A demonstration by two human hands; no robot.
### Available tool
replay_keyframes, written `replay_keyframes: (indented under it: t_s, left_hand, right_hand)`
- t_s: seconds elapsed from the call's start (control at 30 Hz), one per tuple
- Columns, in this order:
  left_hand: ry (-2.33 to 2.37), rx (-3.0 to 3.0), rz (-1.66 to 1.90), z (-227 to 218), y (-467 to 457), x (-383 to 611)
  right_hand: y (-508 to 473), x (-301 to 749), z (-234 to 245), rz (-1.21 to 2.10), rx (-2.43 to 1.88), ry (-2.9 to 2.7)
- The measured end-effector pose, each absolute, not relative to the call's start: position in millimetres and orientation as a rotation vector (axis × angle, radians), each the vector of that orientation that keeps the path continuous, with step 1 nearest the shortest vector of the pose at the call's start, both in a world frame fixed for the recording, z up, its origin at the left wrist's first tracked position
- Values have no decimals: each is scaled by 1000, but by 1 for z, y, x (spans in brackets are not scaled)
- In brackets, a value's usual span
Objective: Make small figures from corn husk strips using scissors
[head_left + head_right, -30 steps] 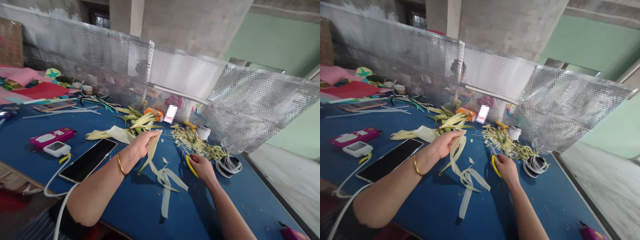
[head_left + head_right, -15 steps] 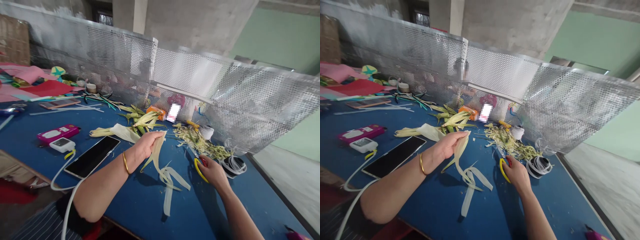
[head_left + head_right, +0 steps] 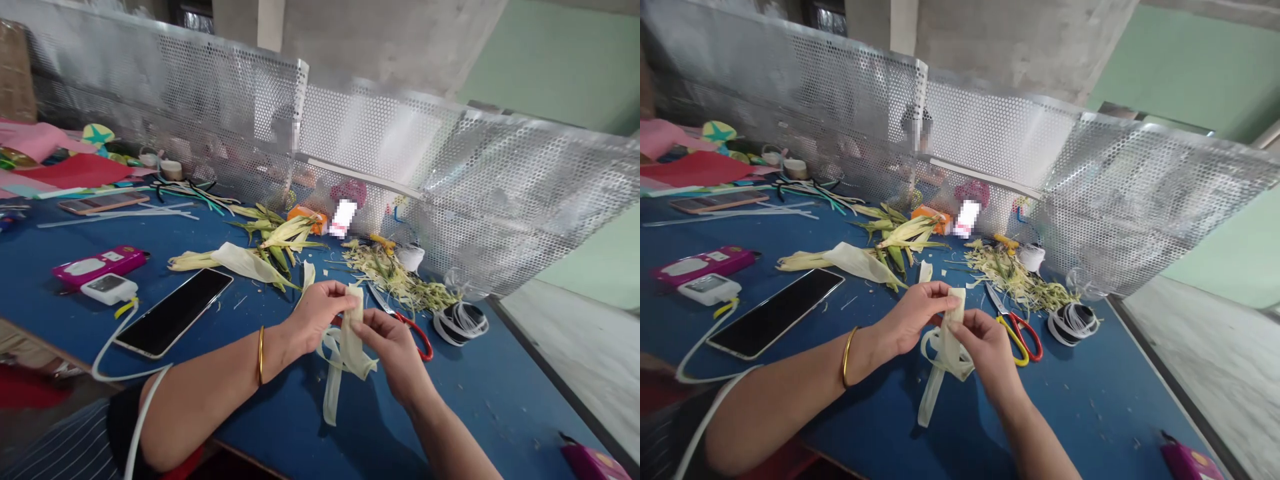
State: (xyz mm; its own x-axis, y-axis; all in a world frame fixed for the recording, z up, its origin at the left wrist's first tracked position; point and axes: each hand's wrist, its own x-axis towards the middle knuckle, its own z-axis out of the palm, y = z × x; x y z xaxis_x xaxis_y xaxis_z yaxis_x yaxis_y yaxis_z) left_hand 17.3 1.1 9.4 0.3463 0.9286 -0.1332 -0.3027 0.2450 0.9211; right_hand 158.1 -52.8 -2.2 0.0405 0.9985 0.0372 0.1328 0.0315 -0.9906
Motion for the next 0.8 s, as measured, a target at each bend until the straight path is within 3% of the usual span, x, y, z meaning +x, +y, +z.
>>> replay_keyframes:
  t_s: [0.27,0.8]
  left_hand:
    - [779,1116,843,4,-2,19]
    - [780,1049,790,-2,-5,24]
  right_hand:
    - [-53,161,-8,983,-1258,-1062]
    - [-54,157,-7,1264,-1127,-910]
